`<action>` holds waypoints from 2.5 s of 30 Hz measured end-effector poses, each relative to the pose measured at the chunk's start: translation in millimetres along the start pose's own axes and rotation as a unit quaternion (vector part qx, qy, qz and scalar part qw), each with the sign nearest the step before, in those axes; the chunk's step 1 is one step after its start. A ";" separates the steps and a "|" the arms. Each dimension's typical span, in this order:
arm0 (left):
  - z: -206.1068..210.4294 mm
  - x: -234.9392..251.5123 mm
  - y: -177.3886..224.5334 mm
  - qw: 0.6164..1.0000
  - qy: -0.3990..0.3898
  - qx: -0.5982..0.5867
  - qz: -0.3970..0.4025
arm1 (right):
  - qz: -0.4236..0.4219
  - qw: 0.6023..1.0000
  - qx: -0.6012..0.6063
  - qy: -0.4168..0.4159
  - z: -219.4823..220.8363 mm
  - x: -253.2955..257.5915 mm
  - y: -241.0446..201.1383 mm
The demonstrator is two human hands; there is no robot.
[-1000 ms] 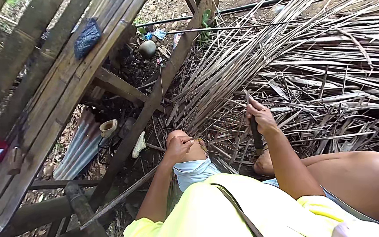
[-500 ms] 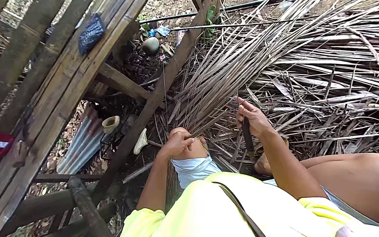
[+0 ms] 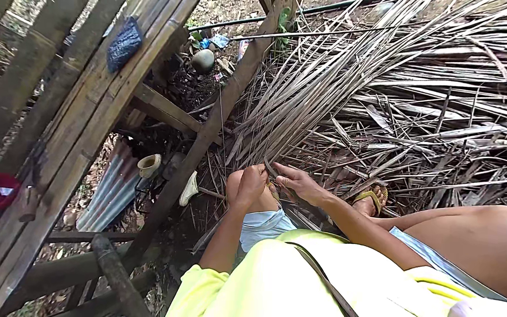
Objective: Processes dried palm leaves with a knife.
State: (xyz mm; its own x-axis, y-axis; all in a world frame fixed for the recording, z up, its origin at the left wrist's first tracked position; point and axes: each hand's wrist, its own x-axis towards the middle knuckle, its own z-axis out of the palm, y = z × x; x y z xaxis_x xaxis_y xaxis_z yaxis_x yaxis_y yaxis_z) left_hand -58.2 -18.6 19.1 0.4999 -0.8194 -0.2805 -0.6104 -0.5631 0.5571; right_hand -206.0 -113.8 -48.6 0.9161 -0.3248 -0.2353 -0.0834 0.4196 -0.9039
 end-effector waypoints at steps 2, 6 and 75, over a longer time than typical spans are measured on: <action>5.4 -2.8 2.3 0.999 0.025 0.016 0.025 | -0.004 1.000 0.008 0.019 0.4 1.2 -0.5; 14.3 -7.4 5.9 0.996 0.045 0.070 0.042 | -0.017 0.999 0.008 0.032 -0.8 6.6 3.7; 5.5 -9.3 6.1 0.997 -0.040 0.004 -0.070 | -0.019 0.995 -0.064 0.080 -38.6 -1.6 3.0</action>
State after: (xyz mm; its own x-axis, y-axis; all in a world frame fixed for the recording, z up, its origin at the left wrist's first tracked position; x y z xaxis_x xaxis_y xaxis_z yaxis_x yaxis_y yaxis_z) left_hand -70.0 -15.0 20.8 0.5309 -0.7380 -0.4165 -0.5431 -0.6736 0.5013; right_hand -222.9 -144.7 -64.8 0.8457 -0.4740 -0.2452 -0.1087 0.2969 -0.9487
